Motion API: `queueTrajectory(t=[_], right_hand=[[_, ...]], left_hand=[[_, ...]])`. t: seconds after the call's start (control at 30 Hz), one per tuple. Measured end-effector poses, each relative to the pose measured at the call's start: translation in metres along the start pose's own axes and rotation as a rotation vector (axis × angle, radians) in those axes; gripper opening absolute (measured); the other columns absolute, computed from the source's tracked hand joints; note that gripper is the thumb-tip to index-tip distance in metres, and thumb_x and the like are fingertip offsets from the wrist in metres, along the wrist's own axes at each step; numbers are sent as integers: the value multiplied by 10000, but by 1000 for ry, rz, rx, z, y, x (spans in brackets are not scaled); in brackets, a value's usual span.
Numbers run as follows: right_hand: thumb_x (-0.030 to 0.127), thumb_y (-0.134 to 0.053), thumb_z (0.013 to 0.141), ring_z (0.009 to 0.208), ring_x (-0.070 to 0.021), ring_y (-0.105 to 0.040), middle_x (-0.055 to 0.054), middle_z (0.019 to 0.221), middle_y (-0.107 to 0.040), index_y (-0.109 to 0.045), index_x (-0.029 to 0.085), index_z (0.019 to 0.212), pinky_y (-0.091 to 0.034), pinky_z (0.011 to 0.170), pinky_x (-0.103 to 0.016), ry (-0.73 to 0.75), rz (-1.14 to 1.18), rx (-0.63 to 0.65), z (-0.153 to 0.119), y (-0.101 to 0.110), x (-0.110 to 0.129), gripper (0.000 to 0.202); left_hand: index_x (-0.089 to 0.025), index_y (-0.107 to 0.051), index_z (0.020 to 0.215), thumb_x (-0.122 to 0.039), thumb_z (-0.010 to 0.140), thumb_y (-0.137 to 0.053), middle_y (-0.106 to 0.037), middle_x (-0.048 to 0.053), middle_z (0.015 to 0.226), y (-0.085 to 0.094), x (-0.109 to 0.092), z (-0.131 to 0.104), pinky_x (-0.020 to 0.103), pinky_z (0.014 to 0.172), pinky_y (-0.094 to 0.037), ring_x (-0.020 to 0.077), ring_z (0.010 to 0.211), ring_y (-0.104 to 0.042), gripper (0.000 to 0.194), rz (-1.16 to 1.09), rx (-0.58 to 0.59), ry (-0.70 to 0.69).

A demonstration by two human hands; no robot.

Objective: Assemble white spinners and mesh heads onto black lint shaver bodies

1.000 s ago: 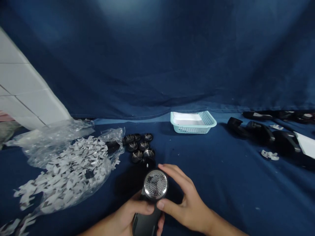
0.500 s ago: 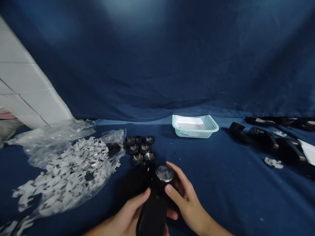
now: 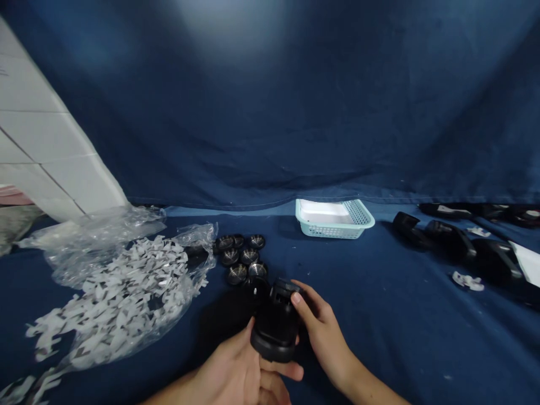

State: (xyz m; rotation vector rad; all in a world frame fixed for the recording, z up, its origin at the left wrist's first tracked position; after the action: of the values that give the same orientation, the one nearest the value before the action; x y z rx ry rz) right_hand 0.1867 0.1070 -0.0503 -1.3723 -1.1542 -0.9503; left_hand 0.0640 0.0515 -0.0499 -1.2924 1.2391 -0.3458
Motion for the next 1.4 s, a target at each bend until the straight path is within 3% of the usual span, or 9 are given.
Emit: queueTrajectory(t=[0.13,0.33,0.53,0.7,0.8,0.9,1.07,1.2,1.4], right_hand=[[566,-633,834,1099,-299,-636,-73,1150,-715,-661,229,1184,-513,927,-383,-4,-52,-42,1,4,-3,487],[525,-611,871,1130,-302,-612,-88,1215,-676,-610,231,1229,-503,925,-411,28,-14,28,1,-1,0,463],[500,-622,873,1238,-285,-538,-50,1296,-628,-506,315,1329,-406,1048,-455,-18,62,20,-6,0,3,505],[484,-662,835,1282,-280,-491,-30,1326,-599,-506,328,1297,-364,1080,-448,-2,116,60,-8,-4,11,512],[489,-685,811,1232,-274,-525,-34,1272,-615,-519,326,1262,-403,1045,-420,31,101,71,-9,-6,16,507],[487,-684,817,1179,-262,-548,-36,1269,-595,-502,336,1248,-434,1009,-396,69,72,81,-9,-5,16,492],[408,-764,753,1213,-270,-519,-40,1292,-556,-468,350,1241,-421,1026,-385,201,-13,80,-18,-8,21,573],[360,-797,700,1189,-304,-528,-62,1283,-551,-492,340,1200,-460,974,-407,323,-121,109,-29,-14,40,587],[266,-821,622,1188,-327,-479,-74,1227,-491,-569,295,1203,-439,965,-414,485,-423,364,-34,-28,72,634]], left_hand=[[-54,-638,1175,-705,908,-350,-733,191,1051,1,0,1,288,752,-467,227,796,-733,759,24,-3,12],[-34,-642,1189,-740,870,-389,-732,193,1055,-2,3,-2,269,788,-441,203,818,-709,815,-2,1,63],[10,-566,1298,-833,797,-350,-721,228,1067,-4,17,-6,326,849,-418,312,1002,-662,1004,-114,34,142],[12,-641,1195,-809,820,-355,-728,211,1030,5,21,-4,294,812,-420,270,916,-671,947,-149,1,119],[-12,-704,1070,-770,809,-450,-731,197,1017,8,18,0,289,815,-422,265,920,-665,841,-80,-1,103],[-26,-710,1070,-722,805,-511,-741,181,962,12,16,3,290,820,-427,247,874,-675,771,-23,-10,78],[-34,-722,987,-794,836,-342,-724,160,782,26,24,7,264,707,-431,205,704,-656,864,-72,-135,34],[-41,-716,889,-880,768,-227,-643,102,607,33,31,7,218,544,-341,138,510,-518,979,-4,-219,49],[-57,-720,802,-873,771,-97,-595,76,602,25,28,2,217,509,-275,111,495,-439,1027,177,-219,87]])
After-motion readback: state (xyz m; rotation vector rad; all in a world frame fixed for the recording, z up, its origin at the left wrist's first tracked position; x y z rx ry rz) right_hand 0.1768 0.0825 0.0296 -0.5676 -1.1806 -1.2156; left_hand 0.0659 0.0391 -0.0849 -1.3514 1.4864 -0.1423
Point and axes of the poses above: each hand's wrist, its own z-axis towards the middle knuckle, its own y-axis out of the back of the hand, x = y × z, the point moved 7 cm from there along z, towards the middle knuckle
